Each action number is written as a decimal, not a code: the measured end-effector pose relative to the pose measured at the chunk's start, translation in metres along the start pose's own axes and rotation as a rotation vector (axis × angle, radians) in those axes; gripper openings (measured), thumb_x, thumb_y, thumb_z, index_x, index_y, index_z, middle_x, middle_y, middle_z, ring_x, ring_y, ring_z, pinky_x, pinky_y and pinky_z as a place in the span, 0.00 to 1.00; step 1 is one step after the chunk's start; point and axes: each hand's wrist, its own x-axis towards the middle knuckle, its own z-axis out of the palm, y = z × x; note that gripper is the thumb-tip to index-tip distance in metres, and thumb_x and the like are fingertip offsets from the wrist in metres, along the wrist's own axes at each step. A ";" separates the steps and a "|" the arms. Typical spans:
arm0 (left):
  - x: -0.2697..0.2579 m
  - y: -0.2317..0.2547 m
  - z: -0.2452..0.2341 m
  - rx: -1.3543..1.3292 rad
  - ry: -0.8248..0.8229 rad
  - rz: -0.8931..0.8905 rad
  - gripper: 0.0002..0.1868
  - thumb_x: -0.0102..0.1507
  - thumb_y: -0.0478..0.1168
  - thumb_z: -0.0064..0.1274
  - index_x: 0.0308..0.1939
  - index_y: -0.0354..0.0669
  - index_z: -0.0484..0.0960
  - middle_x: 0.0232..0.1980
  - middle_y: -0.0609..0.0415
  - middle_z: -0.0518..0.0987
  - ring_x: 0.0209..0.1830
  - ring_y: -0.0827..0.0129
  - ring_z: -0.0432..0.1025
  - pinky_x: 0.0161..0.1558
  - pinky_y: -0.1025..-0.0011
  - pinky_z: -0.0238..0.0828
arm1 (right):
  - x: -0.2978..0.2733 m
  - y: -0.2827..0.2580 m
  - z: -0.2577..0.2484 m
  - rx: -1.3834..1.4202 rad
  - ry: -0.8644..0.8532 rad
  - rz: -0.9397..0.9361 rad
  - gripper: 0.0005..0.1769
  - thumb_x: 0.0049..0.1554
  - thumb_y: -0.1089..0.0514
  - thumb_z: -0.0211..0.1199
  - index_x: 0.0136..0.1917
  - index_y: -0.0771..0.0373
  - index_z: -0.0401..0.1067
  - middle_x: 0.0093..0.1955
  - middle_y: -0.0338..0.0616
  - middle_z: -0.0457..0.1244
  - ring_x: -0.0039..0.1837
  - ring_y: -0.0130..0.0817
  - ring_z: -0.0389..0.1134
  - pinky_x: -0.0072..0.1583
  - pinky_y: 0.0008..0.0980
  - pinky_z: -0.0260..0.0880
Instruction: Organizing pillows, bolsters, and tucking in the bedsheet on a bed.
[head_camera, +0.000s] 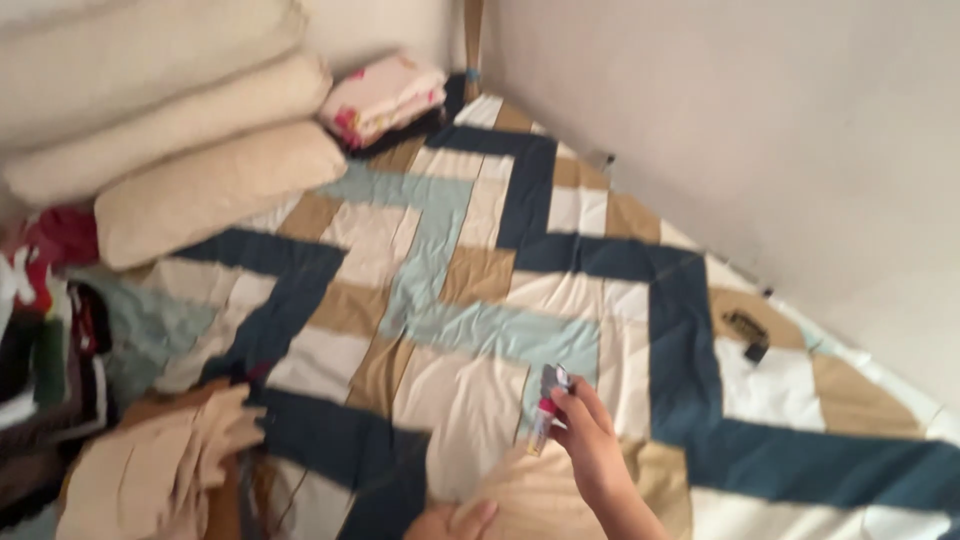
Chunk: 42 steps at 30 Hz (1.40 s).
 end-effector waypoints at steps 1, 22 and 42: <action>-0.017 0.072 -0.038 -0.014 0.028 0.000 0.45 0.48 0.80 0.50 0.41 0.42 0.89 0.40 0.41 0.88 0.47 0.53 0.85 0.56 0.59 0.78 | 0.004 -0.017 -0.004 0.025 -0.003 -0.004 0.20 0.59 0.54 0.56 0.62 0.61 0.71 0.50 0.41 0.66 0.53 0.30 0.66 0.53 0.37 0.70; 0.005 0.353 -0.201 -0.249 0.607 0.603 0.14 0.61 0.46 0.62 0.32 0.40 0.80 0.27 0.51 0.80 0.27 0.67 0.73 0.34 0.68 0.72 | 0.109 -0.184 0.025 -0.139 0.097 -0.284 0.14 0.59 0.57 0.62 0.58 0.60 0.69 0.51 0.38 0.68 0.54 0.28 0.70 0.51 0.34 0.72; 0.183 0.462 -0.168 -0.311 0.342 1.021 0.13 0.58 0.42 0.65 0.38 0.38 0.80 0.40 0.48 0.80 0.37 0.64 0.77 0.42 0.68 0.75 | 0.169 -0.225 -0.018 -0.494 0.423 -0.498 0.21 0.52 0.63 0.69 0.58 0.66 0.68 0.49 0.44 0.71 0.50 0.28 0.73 0.54 0.30 0.73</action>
